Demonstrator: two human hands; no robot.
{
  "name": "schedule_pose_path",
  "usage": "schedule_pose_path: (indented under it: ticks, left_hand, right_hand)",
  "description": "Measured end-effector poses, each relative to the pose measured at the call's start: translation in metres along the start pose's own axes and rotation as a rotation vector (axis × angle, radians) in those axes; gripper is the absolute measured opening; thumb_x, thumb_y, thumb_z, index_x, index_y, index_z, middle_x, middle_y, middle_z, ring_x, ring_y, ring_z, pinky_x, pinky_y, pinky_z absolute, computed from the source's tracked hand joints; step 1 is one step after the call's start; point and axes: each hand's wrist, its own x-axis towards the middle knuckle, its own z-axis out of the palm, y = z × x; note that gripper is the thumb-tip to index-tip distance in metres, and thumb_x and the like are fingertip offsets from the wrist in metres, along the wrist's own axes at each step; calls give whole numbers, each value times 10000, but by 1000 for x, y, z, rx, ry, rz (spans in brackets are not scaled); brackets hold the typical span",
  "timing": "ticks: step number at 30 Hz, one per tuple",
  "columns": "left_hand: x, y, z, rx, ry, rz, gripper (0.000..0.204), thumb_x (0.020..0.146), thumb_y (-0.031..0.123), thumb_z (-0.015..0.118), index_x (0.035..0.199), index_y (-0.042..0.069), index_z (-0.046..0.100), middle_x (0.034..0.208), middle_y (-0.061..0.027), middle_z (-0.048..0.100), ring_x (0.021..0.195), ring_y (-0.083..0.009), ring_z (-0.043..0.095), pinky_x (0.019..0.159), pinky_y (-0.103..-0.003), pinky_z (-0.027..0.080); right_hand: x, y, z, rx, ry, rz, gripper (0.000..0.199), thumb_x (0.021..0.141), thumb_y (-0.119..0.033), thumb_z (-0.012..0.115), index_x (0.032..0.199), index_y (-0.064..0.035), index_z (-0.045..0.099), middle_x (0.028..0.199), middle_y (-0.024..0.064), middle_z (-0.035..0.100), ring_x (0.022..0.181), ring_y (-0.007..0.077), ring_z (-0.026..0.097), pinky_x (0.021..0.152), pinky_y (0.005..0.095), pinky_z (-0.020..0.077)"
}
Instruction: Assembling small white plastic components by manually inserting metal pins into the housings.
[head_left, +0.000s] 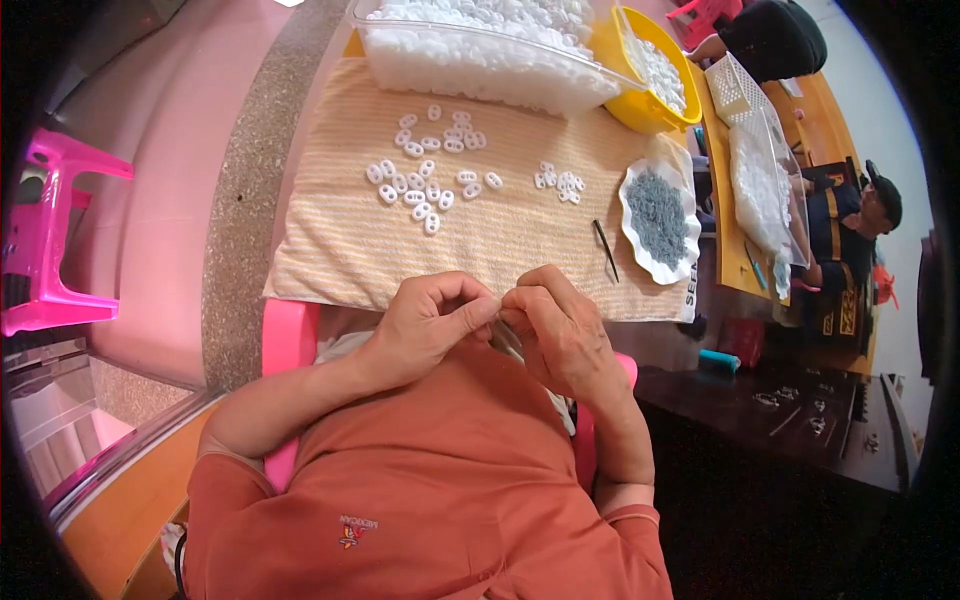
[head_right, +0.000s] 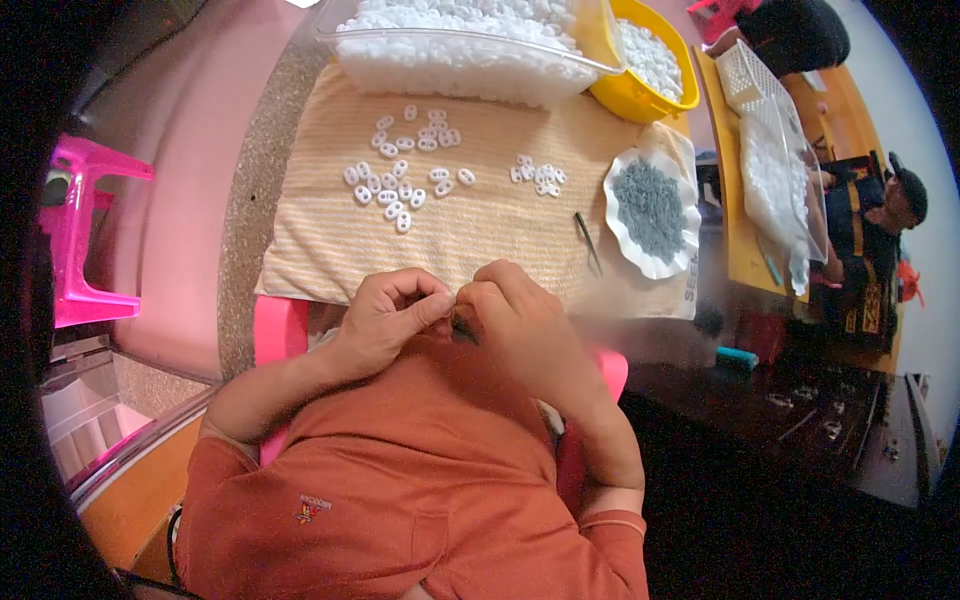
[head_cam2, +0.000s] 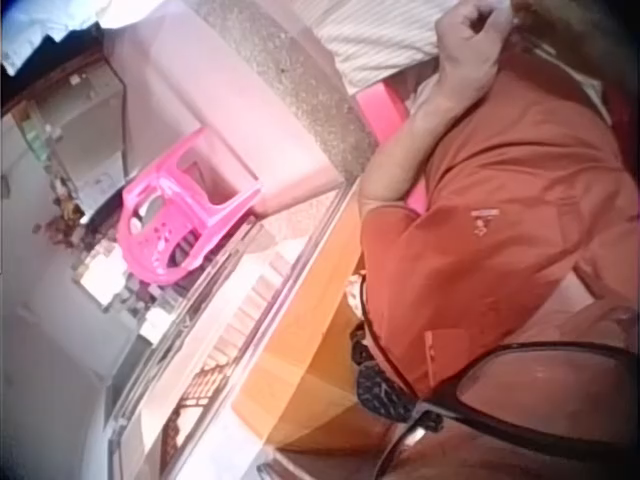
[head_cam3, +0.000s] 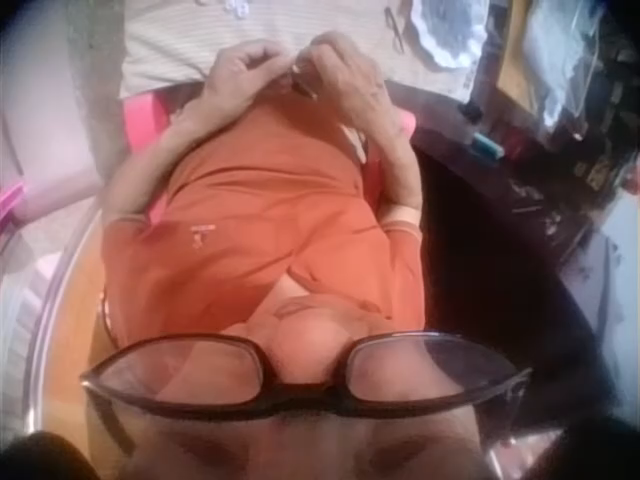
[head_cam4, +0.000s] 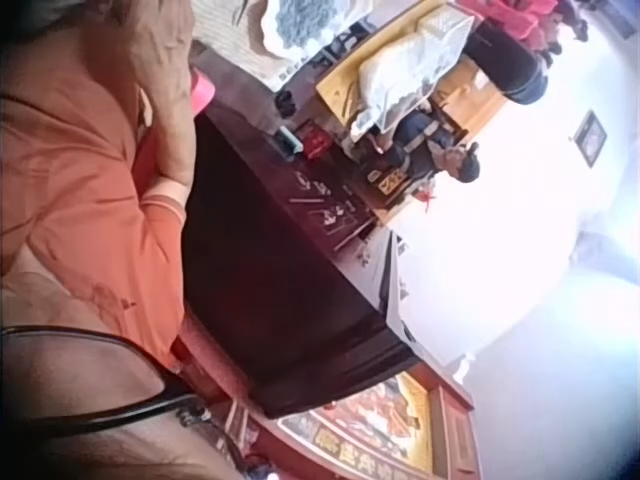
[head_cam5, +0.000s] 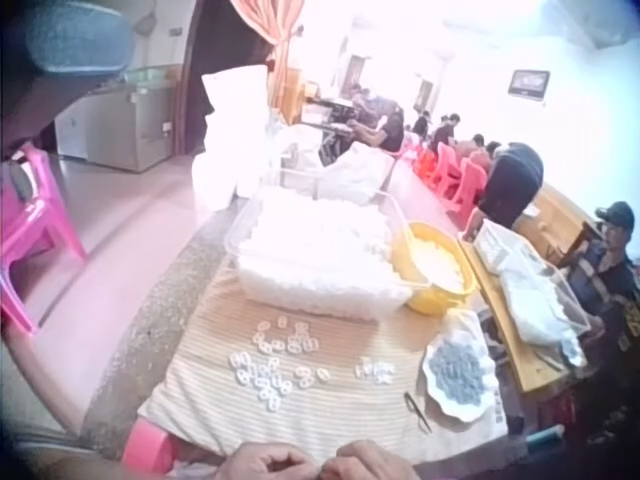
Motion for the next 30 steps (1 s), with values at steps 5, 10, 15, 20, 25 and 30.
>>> schedule_pose_path:
  ticks: [5,10,15,20,25,30]
  left_hand:
    - [0,0,1,-24,32,-10,196,949,205,594,934,11,616,788,-1,616,719,-55,575,659,-210,492]
    - [-1,0,1,6,58,6,188,953,201,586,935,14,602,794,-1,612,716,-55,572,652,-212,495]
    - [-3,6,4,162,87,90,162,949,151,578,908,-5,589,788,-23,607,708,-68,565,640,-218,481]
    - [-3,2,4,284,119,179,125,930,100,580,890,-18,589,766,-46,595,687,-86,559,617,-234,461]
    - [-2,3,6,302,149,178,125,924,99,587,883,-18,591,753,-51,586,669,-94,552,611,-240,457]
    - [2,0,3,280,175,157,129,925,112,599,894,-13,590,752,-35,577,670,-81,552,611,-226,467]
  right_hand:
    - [-2,4,13,220,29,156,124,842,-63,635,923,-21,552,898,151,582,784,334,604,684,387,496]
    - [-5,12,19,404,45,207,91,864,-75,628,903,-5,583,849,149,592,752,304,604,679,350,491]
    - [-9,16,22,662,-20,429,104,874,-88,631,870,9,596,795,99,604,724,171,588,665,288,478]
    - [-9,14,21,810,-32,504,108,872,-98,645,877,3,606,787,68,615,713,113,573,654,262,481]
    - [-8,16,18,694,-33,465,108,856,-82,661,881,6,603,786,69,611,718,121,578,658,255,482]
    - [-9,25,12,532,30,309,85,850,15,653,880,11,574,839,63,577,727,106,579,653,243,478]
